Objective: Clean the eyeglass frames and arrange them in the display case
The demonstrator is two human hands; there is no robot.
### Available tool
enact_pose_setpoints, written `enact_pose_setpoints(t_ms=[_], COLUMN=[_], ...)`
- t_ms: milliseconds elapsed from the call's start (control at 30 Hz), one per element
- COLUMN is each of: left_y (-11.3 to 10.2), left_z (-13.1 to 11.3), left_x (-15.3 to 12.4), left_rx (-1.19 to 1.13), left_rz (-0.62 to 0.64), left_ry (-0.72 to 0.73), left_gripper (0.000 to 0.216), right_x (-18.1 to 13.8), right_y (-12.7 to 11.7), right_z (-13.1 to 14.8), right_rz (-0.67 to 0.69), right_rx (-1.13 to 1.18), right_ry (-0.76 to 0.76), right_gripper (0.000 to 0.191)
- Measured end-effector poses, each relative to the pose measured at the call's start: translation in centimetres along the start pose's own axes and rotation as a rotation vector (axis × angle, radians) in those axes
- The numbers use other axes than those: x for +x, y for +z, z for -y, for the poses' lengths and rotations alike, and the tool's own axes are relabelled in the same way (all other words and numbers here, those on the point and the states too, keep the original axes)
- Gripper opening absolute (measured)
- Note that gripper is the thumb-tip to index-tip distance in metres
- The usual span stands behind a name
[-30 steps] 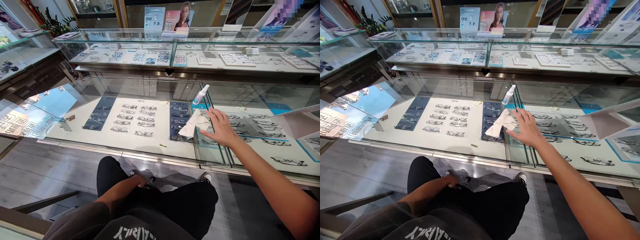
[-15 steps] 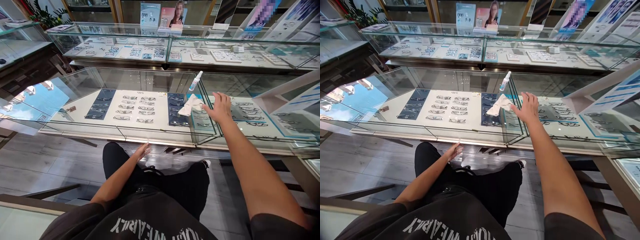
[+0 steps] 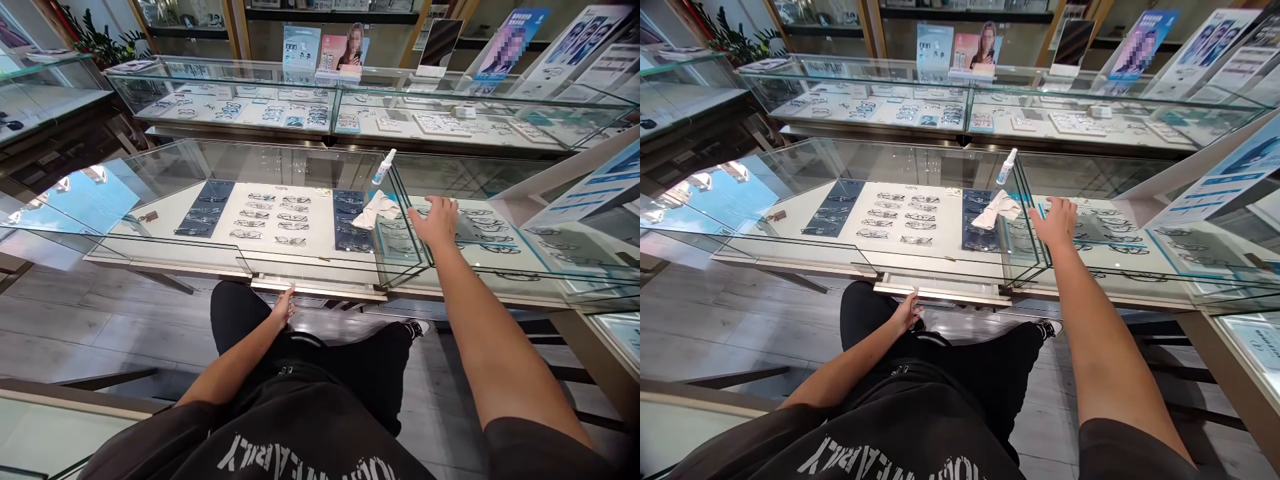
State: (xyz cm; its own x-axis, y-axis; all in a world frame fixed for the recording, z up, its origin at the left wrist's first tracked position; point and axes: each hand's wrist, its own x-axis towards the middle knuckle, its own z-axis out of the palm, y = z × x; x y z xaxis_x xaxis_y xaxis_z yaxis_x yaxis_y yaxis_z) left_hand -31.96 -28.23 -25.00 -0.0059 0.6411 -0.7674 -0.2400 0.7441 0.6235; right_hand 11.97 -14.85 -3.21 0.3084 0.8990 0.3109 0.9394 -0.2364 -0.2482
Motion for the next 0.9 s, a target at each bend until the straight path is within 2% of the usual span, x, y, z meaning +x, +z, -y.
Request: enact_pose_setpoints(t_ms=[100,167,267,300,333,367,400,467,500,567,600,667,733,800,833,900], left_y=[-0.2,0.1,1.1,1.5,2.0,2.3,2.6,3.0,3.1,3.3,3.5,4.4,5.7,7.5,8.5,11.0], left_z=[0.2,-0.2,-2.3,-3.7,-5.4,-7.3,-9.5,-13.8,-15.8,-18.9,-19.8,-20.4,-19.6,-17.9,-16.9,-15.1], left_x=[-2.6,-5.3,-11.8,-14.6,-17.4,-20.2,-22.6,-25.9,-26.5,-25.8,-24.6,-21.3,-17.5,-13.8,-12.1,-9.0], left_rx=[0.098,0.203,0.369,0.428,0.568,0.685,0.784,0.938,1.023,1.252,1.345,1.444,1.522,1.626,1.684,1.736], left_rz=[0.035,0.097,0.328,0.492,0.764,0.952,1.029,1.021,0.95,0.742,0.632,0.528,0.712,0.81,0.797,0.663], left_ry=[-0.071,-0.134,-0.205,-0.185,-0.036,0.151,0.31,0.547,0.663,0.894,0.957,0.911,0.768,0.765,0.81,0.927], left_gripper=[0.072,0.064,0.046,0.04,0.035,0.033,0.031,0.025,0.023,0.026,0.028,0.031,0.033,0.035,0.037,0.038], right_x=[0.3,0.6,0.9,0.9,0.9,1.0,1.0,1.0,1.1,1.2,1.2,1.2,1.0,0.7,0.4,-0.1], right_y=[0.5,0.8,1.2,1.2,1.3,1.3,1.4,1.5,1.5,1.7,1.8,2.0,2.1,2.3,2.3,2.3], right_z=[-0.2,-0.5,-0.8,-0.9,-1.0,-1.1,-1.2,-1.4,-1.4,-1.5,-1.6,-1.6,-1.7,-1.8,-1.8,-1.8], right_rz=[0.004,0.001,0.005,0.004,0.002,-0.002,-0.006,-0.017,-0.02,-0.03,-0.038,-0.055,-0.071,-0.088,-0.101,-0.127], right_rx=[-0.008,-0.009,-0.007,-0.005,-0.001,0.003,0.008,0.014,0.015,0.012,0.008,-0.007,-0.028,-0.045,-0.05,-0.054], right_ry=[0.056,0.065,0.072,0.076,0.077,0.074,0.07,0.068,0.069,0.074,0.074,0.079,0.107,0.166,0.201,0.263], right_gripper=[0.061,0.058,0.058,0.058,0.057,0.056,0.055,0.052,0.051,0.049,0.047,0.045,0.044,0.045,0.046,0.047])
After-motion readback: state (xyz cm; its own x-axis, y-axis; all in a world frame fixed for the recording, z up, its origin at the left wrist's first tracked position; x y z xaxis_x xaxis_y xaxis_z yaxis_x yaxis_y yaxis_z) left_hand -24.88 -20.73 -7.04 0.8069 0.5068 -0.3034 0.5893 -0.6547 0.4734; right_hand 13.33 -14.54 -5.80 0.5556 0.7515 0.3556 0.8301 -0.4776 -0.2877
